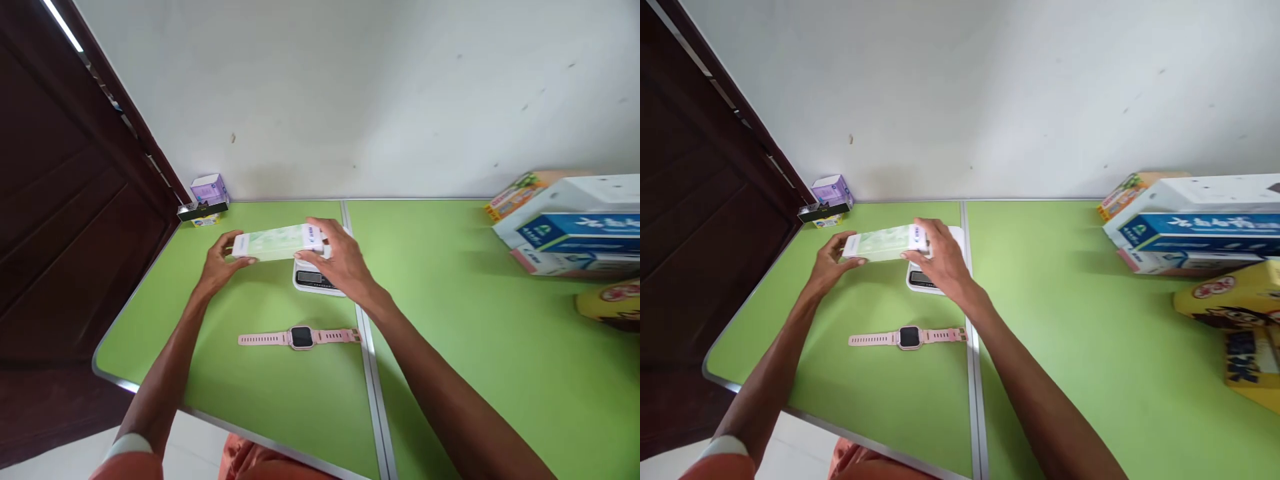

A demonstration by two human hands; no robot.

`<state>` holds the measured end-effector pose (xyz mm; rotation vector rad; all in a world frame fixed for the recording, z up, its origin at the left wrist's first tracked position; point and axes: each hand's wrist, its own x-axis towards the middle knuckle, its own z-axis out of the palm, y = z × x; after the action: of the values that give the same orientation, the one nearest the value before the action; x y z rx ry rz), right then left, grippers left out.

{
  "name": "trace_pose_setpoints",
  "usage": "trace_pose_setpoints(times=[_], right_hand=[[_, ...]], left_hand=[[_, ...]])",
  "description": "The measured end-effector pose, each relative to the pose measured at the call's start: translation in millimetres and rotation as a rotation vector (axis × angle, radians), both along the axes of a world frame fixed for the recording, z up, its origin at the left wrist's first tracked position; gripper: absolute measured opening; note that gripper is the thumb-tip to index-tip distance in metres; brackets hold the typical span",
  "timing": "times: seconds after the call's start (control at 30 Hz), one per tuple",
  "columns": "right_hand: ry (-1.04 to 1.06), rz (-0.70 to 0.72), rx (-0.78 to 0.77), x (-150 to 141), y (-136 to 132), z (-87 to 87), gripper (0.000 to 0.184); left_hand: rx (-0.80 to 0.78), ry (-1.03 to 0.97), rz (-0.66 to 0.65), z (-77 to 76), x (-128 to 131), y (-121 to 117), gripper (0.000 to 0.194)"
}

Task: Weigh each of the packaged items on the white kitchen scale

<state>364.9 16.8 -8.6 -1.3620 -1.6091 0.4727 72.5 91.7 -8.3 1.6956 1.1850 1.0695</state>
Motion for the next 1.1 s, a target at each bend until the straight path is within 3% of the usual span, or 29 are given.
trace_pose_setpoints(times=[0.13,0.27,0.37,0.5,0.7,0.87,1.1], right_hand=[[0.026,-0.173,-0.023,55,-22,-14.6,0.069],[0.111,-0.228,-0.098,80,-29,-40.6,0.076],[0.162,-0.237,-0.114,83,-27,-56.1,0.076],[0.193,-0.226,-0.095,82,-24,-63.6,0.076],[0.329,-0.282,-0.162,80,-31,-69.6,0.107],[0.416,-0.291,-0.119,79,-36,-72.0,0.095],[0.465,-0.318,-0.092,79,-34,-76.1,0.093]], left_hand=[[0.023,-0.014,-0.123,-17.2,70,13,0.078],[0.037,0.011,-0.174,-31.6,102,18,0.074],[0.017,0.032,-0.173,-38.0,106,20,0.073],[0.005,0.035,-0.171,-43.6,106,22,0.076],[-0.023,-0.019,-0.128,-62.6,113,14,0.104],[-0.016,-0.102,-0.091,-74.1,113,9,0.103],[0.019,-0.089,-0.079,-75.0,114,6,0.103]])
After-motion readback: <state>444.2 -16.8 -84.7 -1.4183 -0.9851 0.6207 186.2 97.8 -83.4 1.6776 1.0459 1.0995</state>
